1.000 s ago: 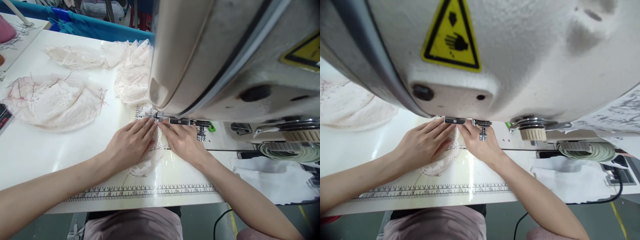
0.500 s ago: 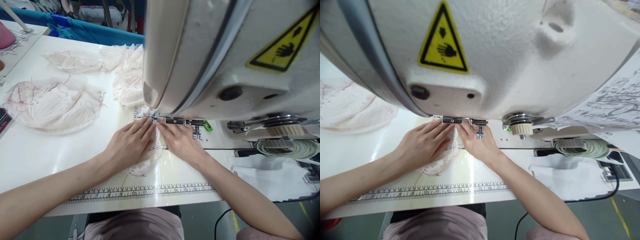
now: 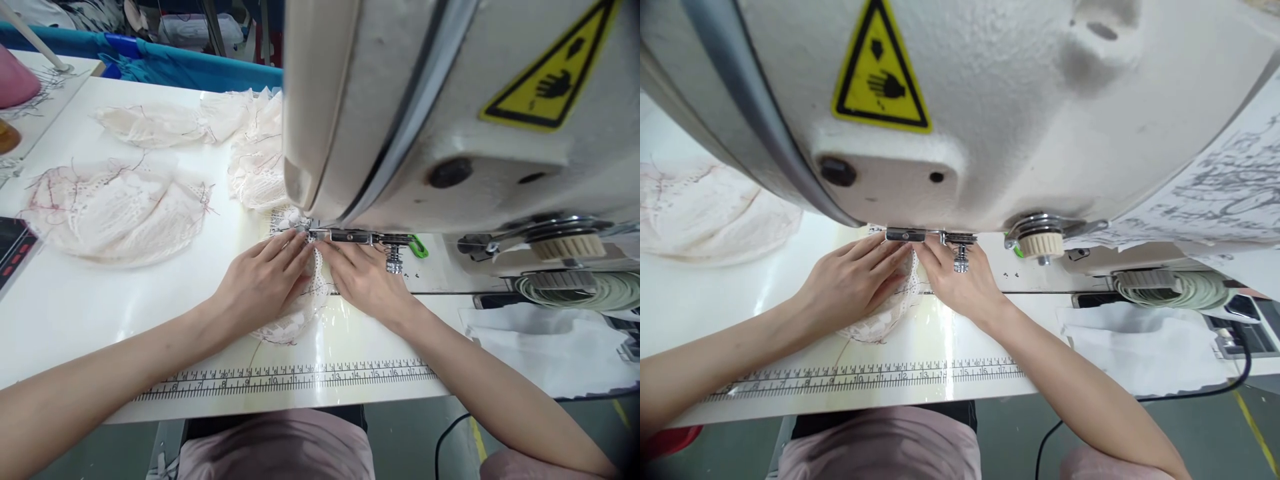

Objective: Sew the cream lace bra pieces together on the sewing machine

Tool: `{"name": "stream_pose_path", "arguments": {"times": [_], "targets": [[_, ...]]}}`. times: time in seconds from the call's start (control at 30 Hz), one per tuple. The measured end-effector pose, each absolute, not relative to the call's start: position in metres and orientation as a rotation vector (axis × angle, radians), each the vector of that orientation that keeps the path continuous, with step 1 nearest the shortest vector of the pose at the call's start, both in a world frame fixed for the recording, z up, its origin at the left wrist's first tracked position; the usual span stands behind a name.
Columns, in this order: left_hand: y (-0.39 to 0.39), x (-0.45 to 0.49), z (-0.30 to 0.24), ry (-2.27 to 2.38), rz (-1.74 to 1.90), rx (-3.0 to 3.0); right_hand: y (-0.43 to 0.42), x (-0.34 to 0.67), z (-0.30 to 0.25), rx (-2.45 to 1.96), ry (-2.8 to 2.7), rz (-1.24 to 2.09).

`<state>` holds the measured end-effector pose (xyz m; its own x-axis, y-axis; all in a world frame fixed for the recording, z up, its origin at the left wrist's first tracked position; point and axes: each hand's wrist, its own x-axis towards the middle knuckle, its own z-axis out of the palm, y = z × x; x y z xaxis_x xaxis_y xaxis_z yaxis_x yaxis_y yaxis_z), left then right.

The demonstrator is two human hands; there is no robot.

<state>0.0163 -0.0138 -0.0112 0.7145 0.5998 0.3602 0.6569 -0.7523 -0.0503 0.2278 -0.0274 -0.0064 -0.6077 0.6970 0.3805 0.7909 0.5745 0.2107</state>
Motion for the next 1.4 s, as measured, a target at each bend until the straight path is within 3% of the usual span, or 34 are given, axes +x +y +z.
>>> {"name": "stream_pose_path", "arguments": {"times": [0.2,0.3,0.47,0.57,0.8,0.97,1.13,1.4], "targets": [[-0.024,0.013,0.024,-0.894,-0.619,-2.913,-0.028,0.238,-0.001,-0.916,-2.536,-0.319],[-0.04,0.005,0.042,-0.653,-0.494,-3.074,-0.027,0.243,-0.001,-0.723,-2.552,-0.201],[-0.066,-0.014,0.027,-0.328,-0.261,-2.801,-0.024,0.244,-0.003,-0.646,-2.541,-0.079],[-0.072,-0.019,0.017,-0.402,-0.39,-2.784,-0.024,0.244,-0.004,-0.645,-2.543,-0.018],[-0.053,-0.01,0.048,-1.228,-0.534,-3.037,-0.023,0.243,-0.012,-0.742,-2.489,0.048],[-0.03,0.004,0.03,-0.942,-0.437,-3.085,-0.024,0.247,-0.012,-0.687,-2.479,0.008],[-0.022,0.011,0.003,-0.623,-0.647,-2.875,-0.024,0.247,-0.007,-0.717,-2.494,-0.028],[-0.021,0.01,0.002,-0.621,-0.737,-2.763,-0.022,0.242,-0.011,-0.708,-2.543,-0.125]]}}
